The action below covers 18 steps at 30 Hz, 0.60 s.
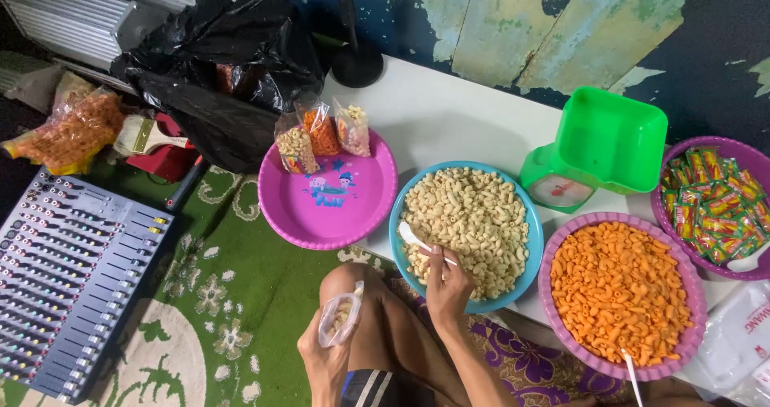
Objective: Manually scooping macaroni from a bowl into small plastic bags for individual sale.
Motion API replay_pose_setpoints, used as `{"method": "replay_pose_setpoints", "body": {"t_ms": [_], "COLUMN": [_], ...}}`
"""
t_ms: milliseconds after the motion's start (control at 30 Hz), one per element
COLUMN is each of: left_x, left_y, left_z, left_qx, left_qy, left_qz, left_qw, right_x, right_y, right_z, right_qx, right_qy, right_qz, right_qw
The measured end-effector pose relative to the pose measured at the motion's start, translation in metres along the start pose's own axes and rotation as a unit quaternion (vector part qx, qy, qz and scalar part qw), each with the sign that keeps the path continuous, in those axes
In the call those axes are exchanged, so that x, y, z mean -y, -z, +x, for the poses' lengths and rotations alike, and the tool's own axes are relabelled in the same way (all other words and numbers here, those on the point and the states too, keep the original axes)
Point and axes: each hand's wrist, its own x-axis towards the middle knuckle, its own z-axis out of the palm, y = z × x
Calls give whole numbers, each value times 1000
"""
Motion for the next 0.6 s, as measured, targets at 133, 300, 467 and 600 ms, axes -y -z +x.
{"method": "replay_pose_setpoints", "body": {"t_ms": [133,300,467,600], "left_x": [-3,3,-1,-8], "left_y": [1,-4,-7,-10], "left_z": [-5,-4,-1,-1], "left_qx": [-2,19,29,37], "left_qy": [-43,-34,-15,-24], "left_qz": [8,-7,-4,-12], "left_qw": [999,999,999,999], "right_x": [2,-12,-9,2], "right_y": [-6,-8,9,36], "right_z": [5,6,2,5], "right_qx": [9,12,-17,-28], "right_qy": [-7,18,48,30], "right_qz": [-19,-57,-89,-83], "right_qw": [1000,998,995,996]}}
